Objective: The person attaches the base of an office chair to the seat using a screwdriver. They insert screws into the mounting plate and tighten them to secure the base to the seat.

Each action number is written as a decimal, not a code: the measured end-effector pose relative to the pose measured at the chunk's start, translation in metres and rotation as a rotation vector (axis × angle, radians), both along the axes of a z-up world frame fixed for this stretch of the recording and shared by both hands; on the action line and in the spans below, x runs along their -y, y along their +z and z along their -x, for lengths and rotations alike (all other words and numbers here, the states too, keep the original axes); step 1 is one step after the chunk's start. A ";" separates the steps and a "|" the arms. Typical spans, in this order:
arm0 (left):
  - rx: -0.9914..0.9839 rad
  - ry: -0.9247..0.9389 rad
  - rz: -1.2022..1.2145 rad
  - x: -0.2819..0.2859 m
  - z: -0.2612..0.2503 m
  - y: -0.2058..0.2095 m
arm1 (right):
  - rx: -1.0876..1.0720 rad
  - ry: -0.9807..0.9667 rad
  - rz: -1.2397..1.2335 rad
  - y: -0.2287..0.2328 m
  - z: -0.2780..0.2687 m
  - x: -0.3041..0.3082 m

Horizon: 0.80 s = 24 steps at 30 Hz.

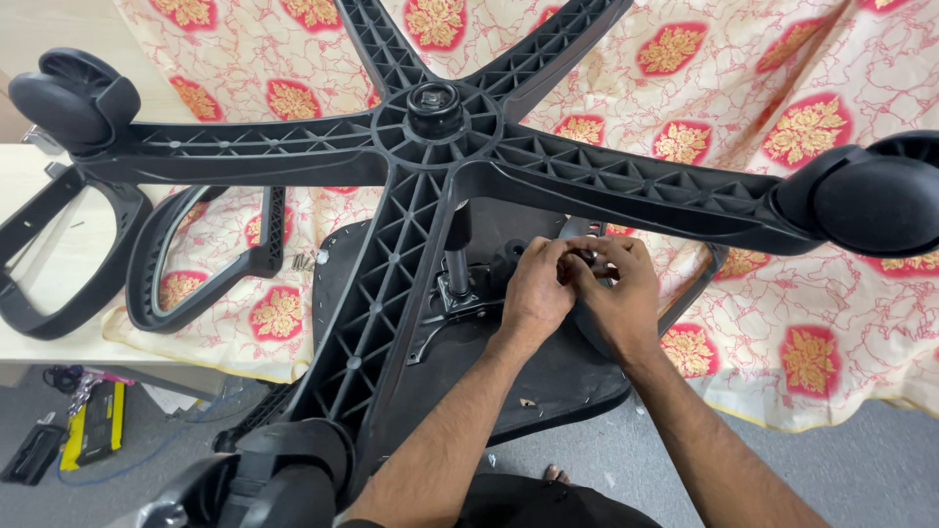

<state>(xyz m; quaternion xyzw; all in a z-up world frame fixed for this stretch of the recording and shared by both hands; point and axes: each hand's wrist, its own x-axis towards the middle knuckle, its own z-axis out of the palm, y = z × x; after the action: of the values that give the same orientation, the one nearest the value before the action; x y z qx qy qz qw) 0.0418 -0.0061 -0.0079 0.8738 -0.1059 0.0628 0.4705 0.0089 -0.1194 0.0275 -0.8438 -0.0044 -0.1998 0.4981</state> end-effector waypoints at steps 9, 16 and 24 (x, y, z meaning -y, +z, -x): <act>0.144 0.049 0.178 0.028 0.004 -0.003 | -0.007 0.153 -0.063 -0.012 -0.026 0.042; 0.006 0.220 0.041 0.043 0.007 0.006 | -0.068 0.156 -0.092 -0.010 -0.020 0.051; 0.018 0.006 0.157 0.030 0.004 -0.005 | -0.072 0.286 -0.160 0.001 -0.023 0.057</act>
<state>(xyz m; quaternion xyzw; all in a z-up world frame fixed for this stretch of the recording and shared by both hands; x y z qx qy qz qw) 0.0374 -0.0365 -0.0125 0.8339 -0.1024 0.0799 0.5364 0.0320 -0.1767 0.0282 -0.7988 -0.0905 -0.0964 0.5869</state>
